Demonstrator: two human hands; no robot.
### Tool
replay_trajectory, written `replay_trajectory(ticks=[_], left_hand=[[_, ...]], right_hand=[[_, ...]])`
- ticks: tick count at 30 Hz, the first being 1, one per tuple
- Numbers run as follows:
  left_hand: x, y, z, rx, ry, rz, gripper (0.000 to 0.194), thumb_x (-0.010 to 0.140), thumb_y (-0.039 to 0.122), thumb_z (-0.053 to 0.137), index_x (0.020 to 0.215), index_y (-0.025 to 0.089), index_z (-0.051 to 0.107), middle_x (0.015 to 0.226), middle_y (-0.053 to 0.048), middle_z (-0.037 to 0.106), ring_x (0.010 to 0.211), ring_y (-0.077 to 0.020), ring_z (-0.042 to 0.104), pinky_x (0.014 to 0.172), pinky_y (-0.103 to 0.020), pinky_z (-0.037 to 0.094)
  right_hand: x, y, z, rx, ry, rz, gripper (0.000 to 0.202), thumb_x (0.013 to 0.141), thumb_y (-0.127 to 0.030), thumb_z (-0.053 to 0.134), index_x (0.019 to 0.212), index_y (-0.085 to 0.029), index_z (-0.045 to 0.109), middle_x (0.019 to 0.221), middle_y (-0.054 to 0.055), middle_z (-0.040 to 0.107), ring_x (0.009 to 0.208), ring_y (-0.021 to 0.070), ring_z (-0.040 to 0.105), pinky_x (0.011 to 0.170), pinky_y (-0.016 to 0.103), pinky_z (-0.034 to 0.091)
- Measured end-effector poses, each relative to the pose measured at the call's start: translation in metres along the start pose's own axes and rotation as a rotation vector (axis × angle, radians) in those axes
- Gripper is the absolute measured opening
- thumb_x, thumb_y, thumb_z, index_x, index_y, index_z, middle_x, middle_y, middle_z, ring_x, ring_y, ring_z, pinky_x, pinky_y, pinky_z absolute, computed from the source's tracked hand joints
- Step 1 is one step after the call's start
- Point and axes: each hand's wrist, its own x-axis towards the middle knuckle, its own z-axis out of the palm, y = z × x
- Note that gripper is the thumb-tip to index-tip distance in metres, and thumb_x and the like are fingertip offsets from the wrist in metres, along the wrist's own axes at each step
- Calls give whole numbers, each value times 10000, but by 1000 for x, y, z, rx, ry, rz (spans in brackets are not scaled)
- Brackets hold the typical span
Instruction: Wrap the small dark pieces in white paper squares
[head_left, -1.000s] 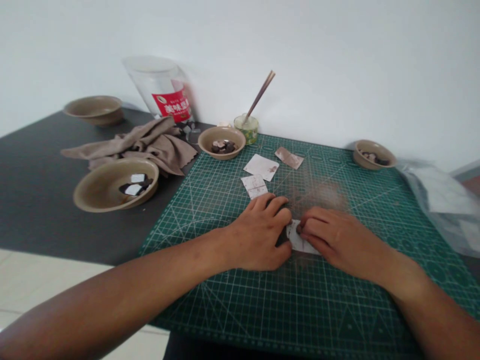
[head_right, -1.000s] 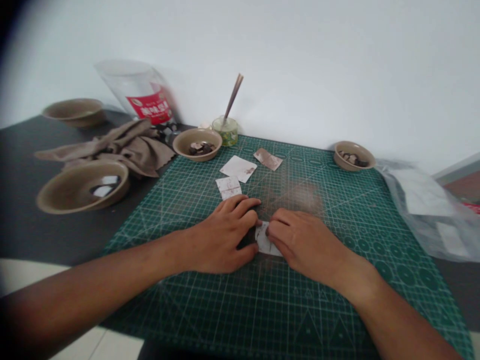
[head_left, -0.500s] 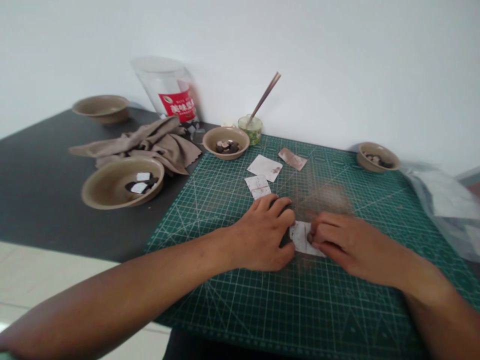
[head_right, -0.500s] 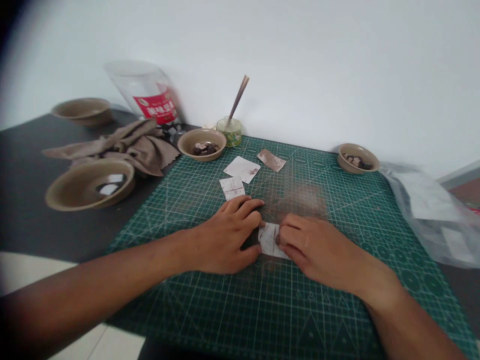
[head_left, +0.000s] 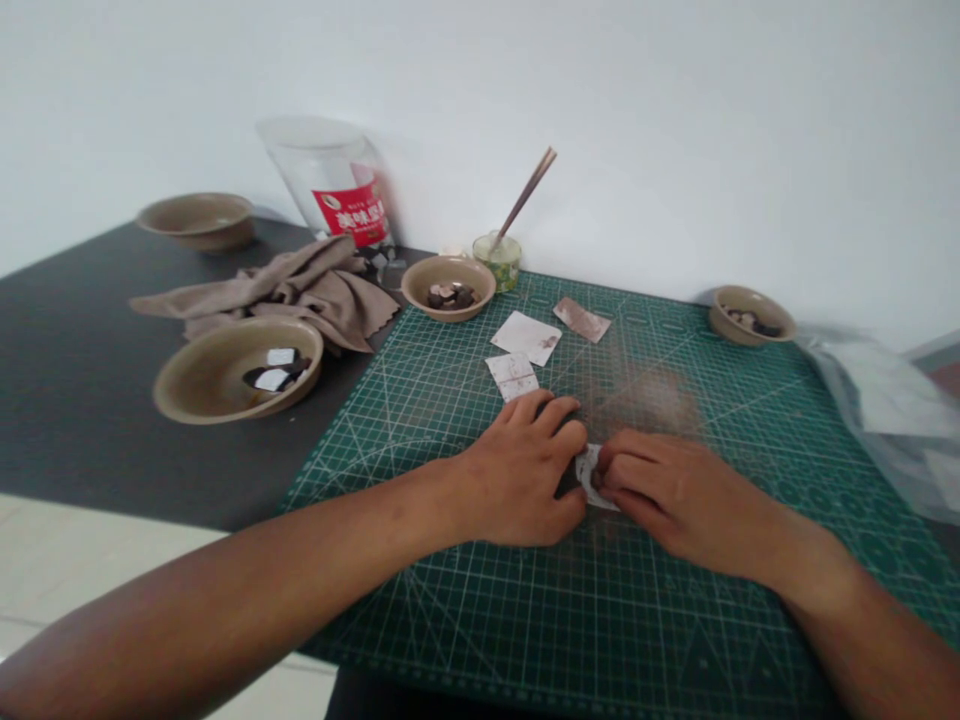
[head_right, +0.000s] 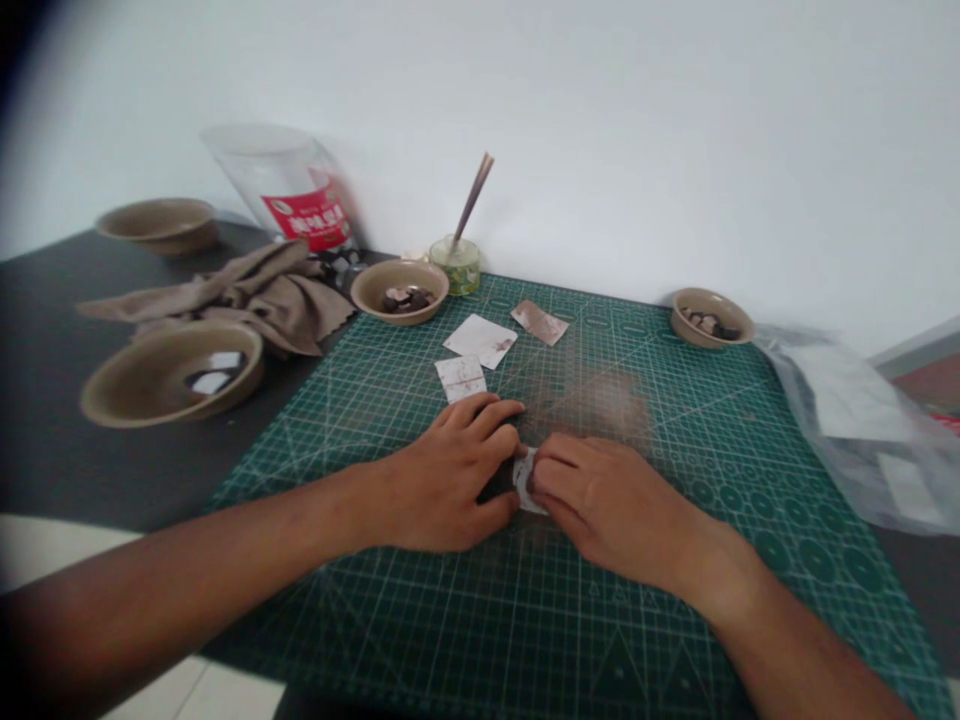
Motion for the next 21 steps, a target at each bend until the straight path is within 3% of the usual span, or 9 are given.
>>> replay_trajectory(ticks=[4,9,14,18,21], left_hand=[[0,1,-2,-17,-5,-9,294,862,352,582,1091,169,556,1445,-143,465,1384,-380,350,1156,-561,333],[0,1,-3,-18,-10,-1,276,869,349,570,1076,167,561,1421,-137,483,1380,-369,360,1159,-545,337],[0,2,-3,-13,-30,-24,311,868,359,573,1111,165,564,1454,-139,460,1392,-381,343,1160,-557,329],[0,2,-4,-15,-40,-20,327,860,356,576,1118,155,563,1469,-144,448,1394,-386,339,1166,-550,326],[1,2,-5,-9,-40,-24,313,865,347,570,1109,152,565,1453,-144,462,1395,-383,340,1174,-548,319]], right_hand=[[-1,1,-1,2,36,132,157,1014,-216,487,910,-196,603,945,34,596,819,187,585,742,352,447],[-2,-5,0,85,-47,23,146,1005,-176,493,934,-214,615,981,18,611,857,176,591,751,332,453],[-1,-2,1,39,23,157,143,1014,-223,490,930,-205,604,955,24,600,826,184,595,743,350,453],[-2,-5,1,149,-51,90,135,1001,-194,515,903,-225,603,966,3,609,831,164,599,728,318,447],[0,-7,4,161,17,119,124,1007,-192,502,945,-224,605,1007,16,609,871,175,604,767,330,454]])
